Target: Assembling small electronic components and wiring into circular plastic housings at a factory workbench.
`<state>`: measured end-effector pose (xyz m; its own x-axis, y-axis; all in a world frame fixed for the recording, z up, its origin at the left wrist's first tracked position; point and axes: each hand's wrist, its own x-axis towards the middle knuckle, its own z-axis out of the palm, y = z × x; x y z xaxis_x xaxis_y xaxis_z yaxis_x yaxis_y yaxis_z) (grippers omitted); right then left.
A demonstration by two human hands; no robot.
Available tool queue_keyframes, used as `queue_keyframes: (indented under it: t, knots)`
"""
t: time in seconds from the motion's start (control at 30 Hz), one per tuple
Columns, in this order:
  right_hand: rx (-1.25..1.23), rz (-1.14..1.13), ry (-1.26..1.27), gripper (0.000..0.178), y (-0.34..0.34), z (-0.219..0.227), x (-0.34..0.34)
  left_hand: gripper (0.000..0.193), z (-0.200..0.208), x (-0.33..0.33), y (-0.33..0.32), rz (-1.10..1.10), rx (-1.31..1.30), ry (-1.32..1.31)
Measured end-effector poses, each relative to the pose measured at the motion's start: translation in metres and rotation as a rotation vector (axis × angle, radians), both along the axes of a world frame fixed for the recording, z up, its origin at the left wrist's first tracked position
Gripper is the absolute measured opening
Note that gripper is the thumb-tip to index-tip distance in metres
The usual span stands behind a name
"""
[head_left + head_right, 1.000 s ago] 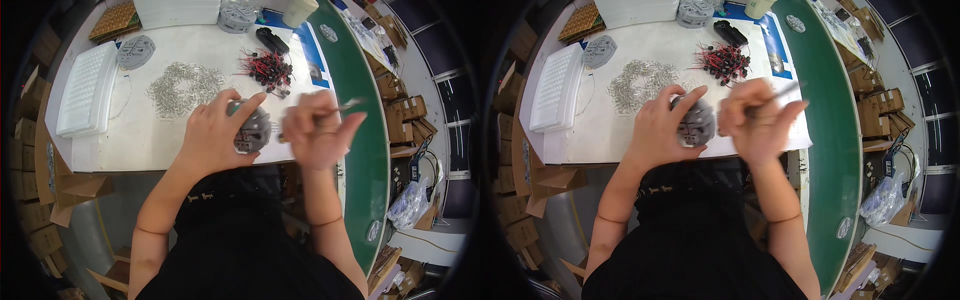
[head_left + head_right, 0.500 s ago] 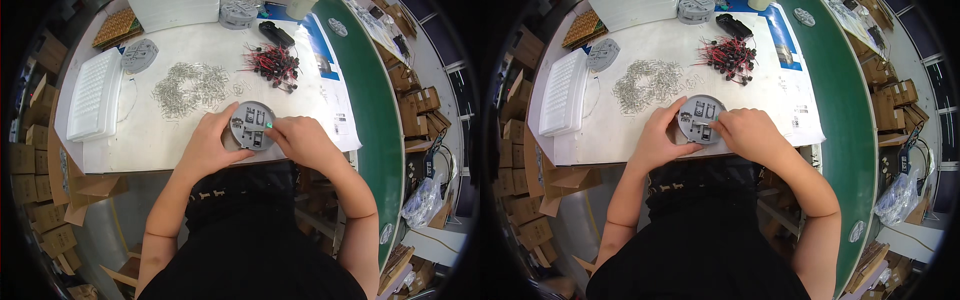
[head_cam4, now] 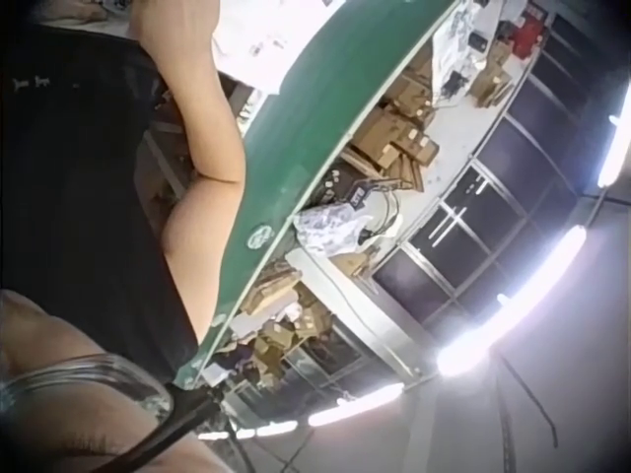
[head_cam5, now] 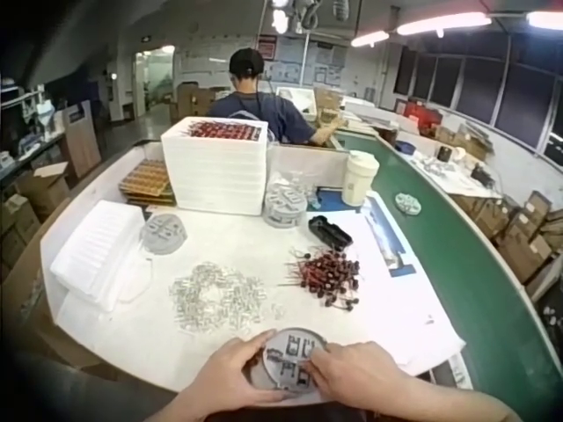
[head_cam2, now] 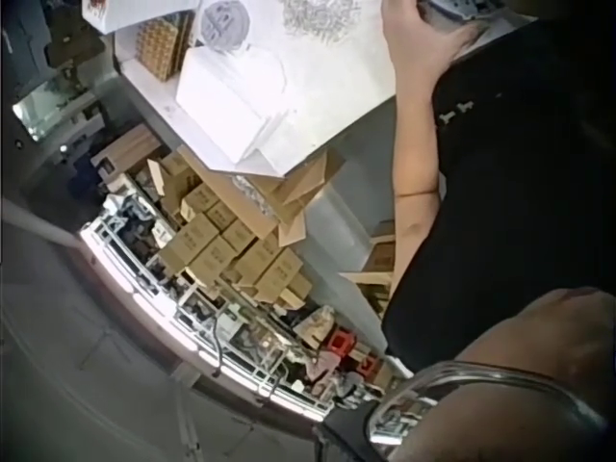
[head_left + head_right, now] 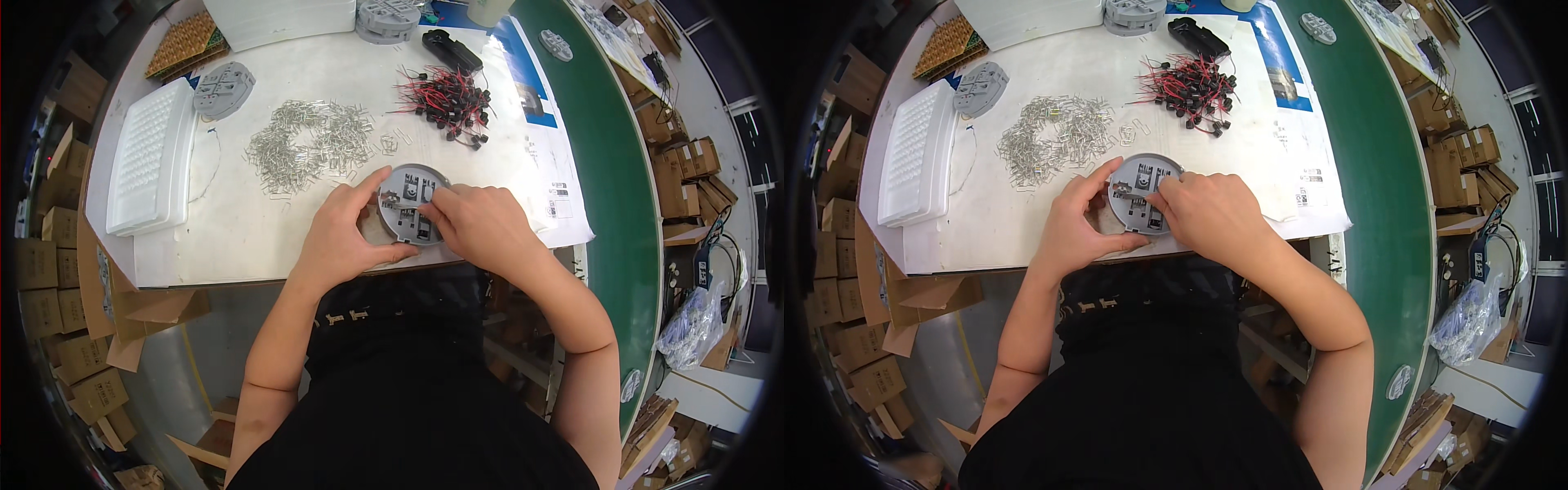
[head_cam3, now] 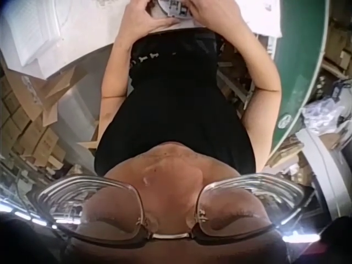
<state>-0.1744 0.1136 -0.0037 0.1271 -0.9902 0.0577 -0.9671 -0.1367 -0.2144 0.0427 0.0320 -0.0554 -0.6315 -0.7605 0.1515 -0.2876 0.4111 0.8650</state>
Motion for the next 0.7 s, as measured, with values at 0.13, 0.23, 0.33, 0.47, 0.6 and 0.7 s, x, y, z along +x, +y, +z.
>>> queue_keyframes:
  t: [0.13,0.23,0.33,0.47,0.6,0.7]
  knots:
    - [-0.052,0.018,0.008,0.035,-0.0001,-0.0019,-0.0005,0.104,0.0028,0.0012,0.0002,0.001,-0.018,-0.012]
    - [-0.049,0.009,-0.008,0.035,-0.0005,-0.0029,0.0002,0.104,0.0025,0.0008,0.0,0.001,-0.028,-0.015]
    - [-0.048,0.013,-0.012,0.036,-0.0016,-0.0038,-0.0004,0.104,0.0013,0.0006,0.0001,-0.001,-0.034,-0.014]
    - [-0.056,0.015,-0.019,0.036,-0.0013,-0.0051,0.0006,0.104,-0.0008,0.0003,0.0007,-0.004,-0.029,0.018]
    - [-0.062,0.014,-0.018,0.034,-0.0007,-0.0089,0.0023,0.104,-0.0018,-0.0005,0.001,0.002,-0.034,0.014]
    - [-0.058,0.007,-0.016,0.031,-0.0013,-0.0098,0.0052,0.108,-0.0023,-0.0011,0.0014,0.031,-0.004,-0.011]
